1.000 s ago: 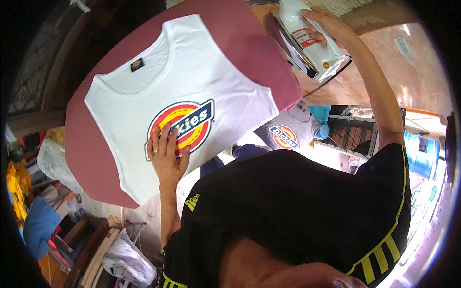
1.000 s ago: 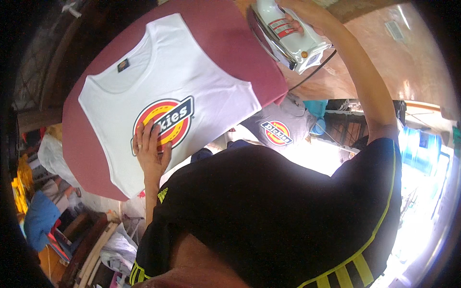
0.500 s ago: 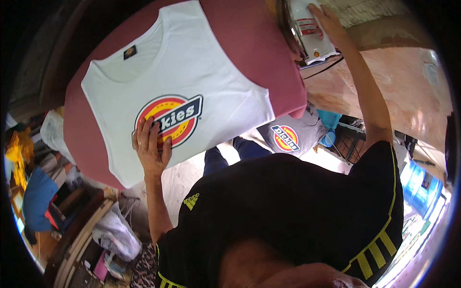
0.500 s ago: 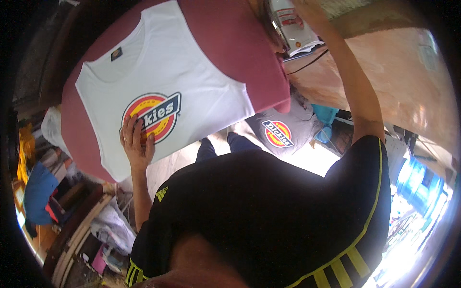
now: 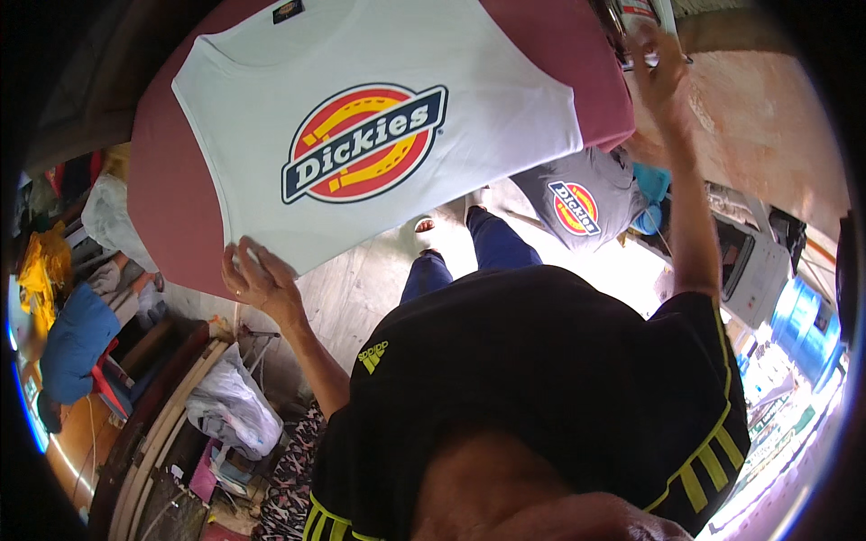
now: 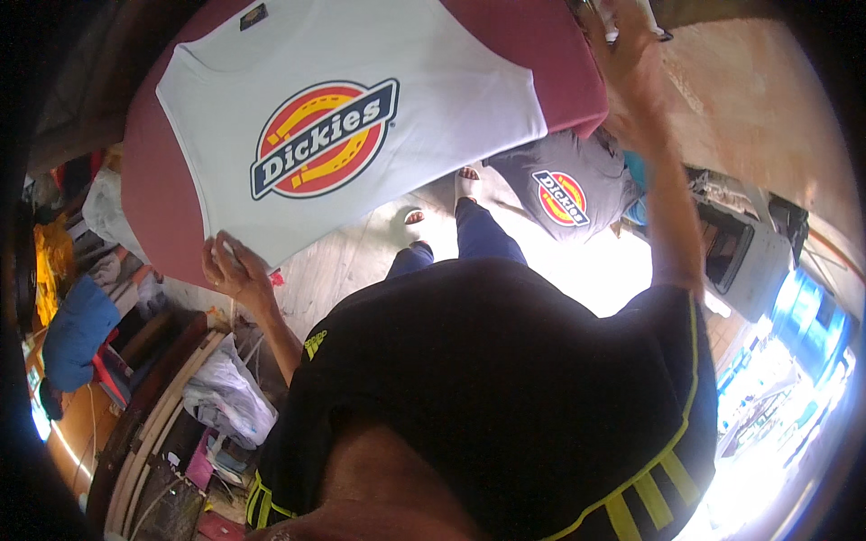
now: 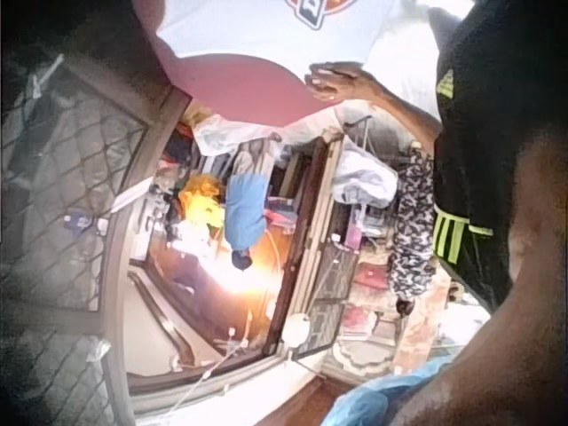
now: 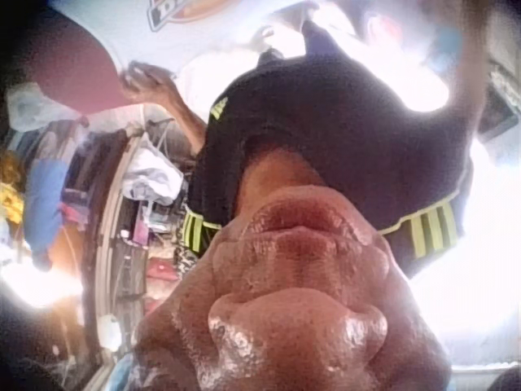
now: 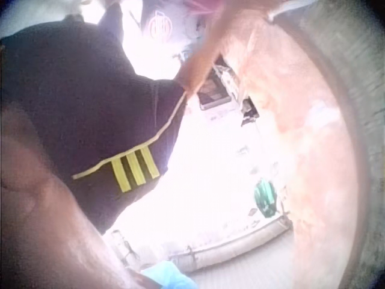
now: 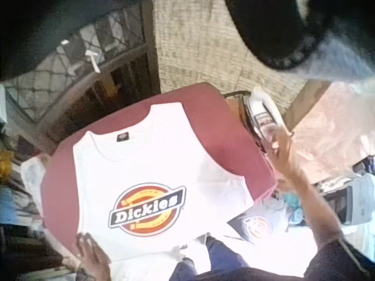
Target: The person irons a white Dickies t-shirt on a maroon ironing board. They repeatedly smooth the fabric with their hands and use a steam iron to press the front, back, and sleeves, flipping the shirt over to treat both sides.
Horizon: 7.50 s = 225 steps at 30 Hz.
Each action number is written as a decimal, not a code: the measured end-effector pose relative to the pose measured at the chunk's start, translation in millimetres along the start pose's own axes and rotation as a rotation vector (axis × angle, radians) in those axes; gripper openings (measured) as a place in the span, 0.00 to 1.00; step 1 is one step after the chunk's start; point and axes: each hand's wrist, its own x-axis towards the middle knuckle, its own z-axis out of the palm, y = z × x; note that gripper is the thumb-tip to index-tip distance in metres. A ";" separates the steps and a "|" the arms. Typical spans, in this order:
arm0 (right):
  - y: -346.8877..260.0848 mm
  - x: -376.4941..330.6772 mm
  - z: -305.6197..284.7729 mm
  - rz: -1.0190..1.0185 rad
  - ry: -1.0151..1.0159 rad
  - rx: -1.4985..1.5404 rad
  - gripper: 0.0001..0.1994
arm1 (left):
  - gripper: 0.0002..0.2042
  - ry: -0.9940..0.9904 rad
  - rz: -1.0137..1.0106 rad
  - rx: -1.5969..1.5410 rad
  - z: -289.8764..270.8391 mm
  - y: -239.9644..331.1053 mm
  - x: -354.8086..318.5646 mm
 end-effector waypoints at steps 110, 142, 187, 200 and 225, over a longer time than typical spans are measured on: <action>226.1 -614.1 57.0 0.912 -0.534 -0.063 0.28 | 0.26 -1.020 0.709 -0.641 257.7 408.3 -355.5; 35.2 -434.6 189.2 0.413 -0.357 0.070 0.24 | 0.14 -0.913 0.314 -1.230 123.6 394.1 -171.2; -428.1 -22.1 142.3 -0.179 -0.625 0.181 0.31 | 0.13 0.270 -1.242 -0.534 284.2 -453.1 -237.5; -422.3 -19.2 147.8 -0.167 -0.702 0.138 0.36 | 0.19 -0.301 -0.902 -0.061 345.3 -547.9 -128.9; -400.1 -25.6 147.3 -0.128 -0.657 0.199 0.38 | 0.18 -0.247 -0.716 -0.271 226.0 -447.2 -171.7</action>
